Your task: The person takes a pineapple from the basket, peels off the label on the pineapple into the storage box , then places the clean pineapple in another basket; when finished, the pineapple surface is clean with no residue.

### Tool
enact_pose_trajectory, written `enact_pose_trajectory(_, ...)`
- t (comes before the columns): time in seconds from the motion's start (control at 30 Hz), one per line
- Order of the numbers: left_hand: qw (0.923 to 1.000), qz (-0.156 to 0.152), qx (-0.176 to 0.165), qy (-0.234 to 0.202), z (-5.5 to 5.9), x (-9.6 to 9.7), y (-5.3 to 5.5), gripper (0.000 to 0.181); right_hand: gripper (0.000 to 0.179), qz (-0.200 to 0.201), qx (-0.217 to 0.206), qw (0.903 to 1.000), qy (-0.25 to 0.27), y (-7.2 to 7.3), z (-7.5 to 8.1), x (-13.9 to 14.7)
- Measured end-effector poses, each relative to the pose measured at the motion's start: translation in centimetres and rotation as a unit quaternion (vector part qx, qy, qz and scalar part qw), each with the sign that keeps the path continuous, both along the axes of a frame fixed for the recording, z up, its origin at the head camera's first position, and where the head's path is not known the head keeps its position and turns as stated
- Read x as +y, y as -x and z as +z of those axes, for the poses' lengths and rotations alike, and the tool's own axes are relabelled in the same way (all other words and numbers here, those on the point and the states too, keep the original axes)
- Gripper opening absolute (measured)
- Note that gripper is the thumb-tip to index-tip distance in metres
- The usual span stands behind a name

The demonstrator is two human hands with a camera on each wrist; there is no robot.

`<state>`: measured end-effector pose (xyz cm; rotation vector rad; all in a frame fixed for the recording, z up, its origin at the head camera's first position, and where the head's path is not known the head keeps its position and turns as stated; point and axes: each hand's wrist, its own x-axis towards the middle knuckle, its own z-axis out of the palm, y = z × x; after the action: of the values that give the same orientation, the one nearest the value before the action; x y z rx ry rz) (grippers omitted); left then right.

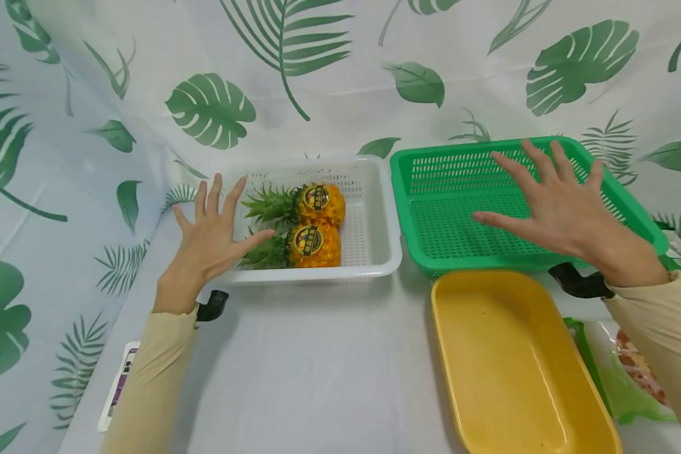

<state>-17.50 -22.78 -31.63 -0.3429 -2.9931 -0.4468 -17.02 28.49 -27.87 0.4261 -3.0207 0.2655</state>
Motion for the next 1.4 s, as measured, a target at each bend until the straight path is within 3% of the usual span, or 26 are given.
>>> enact_pose_trajectory(0.23, 0.9987, 0.028, 0.025, -0.035, -0.2, -1.0, -2.2, 0.106, 0.098, 0.057, 0.027, 0.998, 0.0, -0.5, 0.4, -3.5)
enact_pose_trajectory(0.43, 0.9921, 0.031, 0.07, -0.099, -0.4, -2.6, -4.6, 0.1, 0.094, 0.146, 0.089, 0.985, 0.02, -1.3, 0.6, -7.9)
enact_pose_trajectory(0.57, 0.9862, 0.048, 0.06, -0.147, -0.9, -3.6, -5.7, 0.099, 0.089, 0.195, 0.108, 0.9739, 0.044, -1.3, 0.5, -10.4)
enact_pose_trajectory(0.7, 0.977, 0.065, 0.046, -0.198, -2.1, -4.1, -6.4, 0.102, 0.087, 0.228, 0.088, 0.9672, 0.068, -0.6, 0.5, -12.3)
enact_pose_trajectory(0.87, 0.9621, 0.078, 0.044, -0.258, -4.0, -4.1, -6.7, 0.108, 0.087, 0.264, 0.039, 0.9603, 0.081, 0.6, 0.8, -14.4)
enact_pose_trajectory(1.0, 0.9504, 0.098, 0.029, -0.294, -4.9, -3.5, -6.7, 0.108, 0.087, 0.289, 0.004, 0.9548, 0.07, 1.5, 1.2, -16.1)
enact_pose_trajectory(1.2, 0.9164, 0.161, 0.011, -0.366, -5.6, -2.3, -6.5, 0.108, 0.089, 0.326, -0.027, 0.9441, 0.037, 2.8, 1.5, -18.8)
enact_pose_trajectory(1.3, 0.9014, 0.169, -0.007, -0.399, -5.8, -2.0, -6.4, 0.106, 0.09, 0.34, -0.043, 0.9392, 0.023, 3.4, 1.4, -20.0)
enact_pose_trajectory(1.4, 0.8922, 0.166, -0.012, -0.42, -6.0, -1.9, -6.3, 0.106, 0.091, 0.351, -0.064, 0.934, 0.014, 4.0, 1.2, -21.0)
